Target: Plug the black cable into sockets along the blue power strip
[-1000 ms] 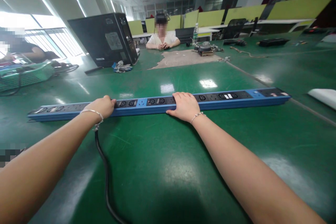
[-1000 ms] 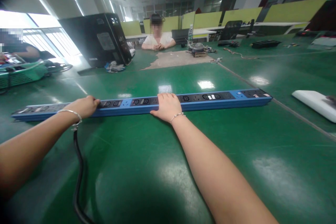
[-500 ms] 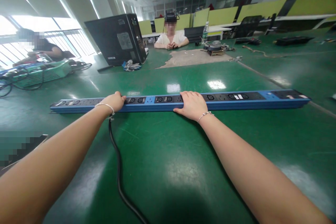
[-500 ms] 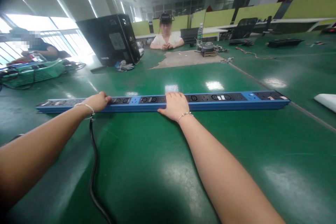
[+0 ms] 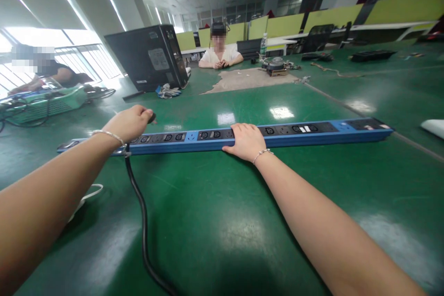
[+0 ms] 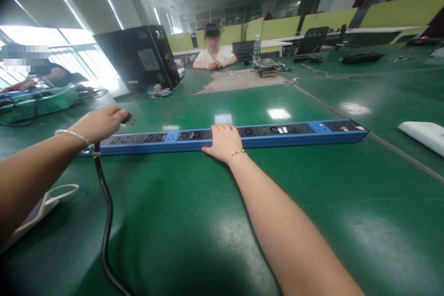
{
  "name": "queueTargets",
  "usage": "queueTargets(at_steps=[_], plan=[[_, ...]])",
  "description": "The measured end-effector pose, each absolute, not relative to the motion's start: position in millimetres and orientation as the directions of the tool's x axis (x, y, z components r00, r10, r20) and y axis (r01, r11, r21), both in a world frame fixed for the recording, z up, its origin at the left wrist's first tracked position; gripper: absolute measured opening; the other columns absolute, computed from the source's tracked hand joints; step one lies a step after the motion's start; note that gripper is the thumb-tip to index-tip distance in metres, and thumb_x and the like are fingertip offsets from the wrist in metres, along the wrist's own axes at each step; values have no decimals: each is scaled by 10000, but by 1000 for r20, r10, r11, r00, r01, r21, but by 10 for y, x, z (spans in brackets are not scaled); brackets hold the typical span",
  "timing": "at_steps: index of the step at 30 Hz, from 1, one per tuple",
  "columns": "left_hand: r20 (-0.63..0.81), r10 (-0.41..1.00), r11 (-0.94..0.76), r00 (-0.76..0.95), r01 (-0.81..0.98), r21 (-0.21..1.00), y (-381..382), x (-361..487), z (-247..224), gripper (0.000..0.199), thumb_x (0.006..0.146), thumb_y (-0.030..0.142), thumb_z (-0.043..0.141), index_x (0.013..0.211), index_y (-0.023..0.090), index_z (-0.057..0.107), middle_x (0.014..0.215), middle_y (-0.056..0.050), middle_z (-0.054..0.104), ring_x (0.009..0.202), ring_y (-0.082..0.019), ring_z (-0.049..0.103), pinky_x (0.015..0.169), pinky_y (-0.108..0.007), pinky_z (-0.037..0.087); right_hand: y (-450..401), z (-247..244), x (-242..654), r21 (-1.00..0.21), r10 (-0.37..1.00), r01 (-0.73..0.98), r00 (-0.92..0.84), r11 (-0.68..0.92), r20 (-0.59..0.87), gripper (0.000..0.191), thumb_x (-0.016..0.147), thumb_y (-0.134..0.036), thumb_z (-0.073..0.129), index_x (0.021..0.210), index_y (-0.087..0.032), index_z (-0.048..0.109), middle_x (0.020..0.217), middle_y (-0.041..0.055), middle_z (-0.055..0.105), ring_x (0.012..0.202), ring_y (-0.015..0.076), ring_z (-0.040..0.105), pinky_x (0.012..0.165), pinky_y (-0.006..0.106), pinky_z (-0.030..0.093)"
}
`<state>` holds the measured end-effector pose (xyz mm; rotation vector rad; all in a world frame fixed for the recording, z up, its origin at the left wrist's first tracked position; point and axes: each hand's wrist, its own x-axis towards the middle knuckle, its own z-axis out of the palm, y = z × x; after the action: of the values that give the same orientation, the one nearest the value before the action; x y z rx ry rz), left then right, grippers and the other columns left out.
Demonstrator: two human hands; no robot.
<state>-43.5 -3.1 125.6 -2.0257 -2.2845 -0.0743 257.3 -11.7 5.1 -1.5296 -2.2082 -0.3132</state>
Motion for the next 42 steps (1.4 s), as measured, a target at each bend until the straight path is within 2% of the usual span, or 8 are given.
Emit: queueTargets(at_steps=[1,3,6,10,13,22,37,42], plan=[[109,989,99,-98,995,-6,-58,-356,1291,528,886,439,202,1084,117,571,1095,-146,631,1027,-278,575,866,-387,428,-115,48,2572,-62,832,930,-292,362,472,668,677,-600,603,1138,-122,534,1118,140,607,1055,280,521,933,401,331],[13,998,60,-61,998,35,-89,-180,1263,490,867,451,253,1042,154,601,1053,-101,652,976,-243,601,835,-333,448,-113,44,2571,-65,834,932,-286,356,471,663,680,-600,601,1137,-125,535,1120,143,606,1058,283,521,931,404,331],[-47,999,10,-4,994,112,-69,51,1054,419,839,410,310,1036,198,613,1037,-52,669,895,-199,627,775,-273,467,-116,45,2573,-63,833,930,-294,363,469,654,685,-605,591,1135,-134,535,1120,140,607,1062,281,522,928,401,333],[-76,996,-21,34,987,160,15,223,802,403,848,380,307,1057,202,602,1024,-57,679,890,-187,628,768,-265,458,-120,47,2579,-61,830,930,-292,362,475,642,687,-608,584,1132,-147,533,1120,132,607,1063,276,520,934,396,324],[-71,995,-66,74,991,117,65,291,753,408,856,382,302,1065,188,594,1077,-79,663,980,-200,603,814,-273,438,-116,40,2586,-70,833,931,-284,357,475,639,686,-604,588,1130,-148,532,1122,134,603,1065,277,516,936,397,317],[-105,994,-12,8,999,-31,96,443,814,446,868,382,274,1122,151,558,1097,-152,649,1007,-255,604,824,-333,437,-114,45,2576,-75,833,930,-284,360,474,635,679,-599,602,1121,-147,540,1134,134,601,1067,283,516,928,399,330],[-97,994,42,-49,996,-76,158,496,794,485,873,378,280,1168,101,548,1117,-197,637,1037,-277,602,825,-346,443,-114,40,2573,-72,829,930,-284,361,482,642,680,-601,602,1123,-141,544,1112,135,612,1048,283,526,926,399,332],[-153,987,24,-39,995,-96,172,482,764,464,878,360,274,1117,109,583,1122,-184,640,1046,-261,601,834,-317,439,-111,37,2577,-82,832,929,-282,361,478,632,683,-599,597,1123,-149,542,1121,133,606,1056,284,518,920,402,331]])
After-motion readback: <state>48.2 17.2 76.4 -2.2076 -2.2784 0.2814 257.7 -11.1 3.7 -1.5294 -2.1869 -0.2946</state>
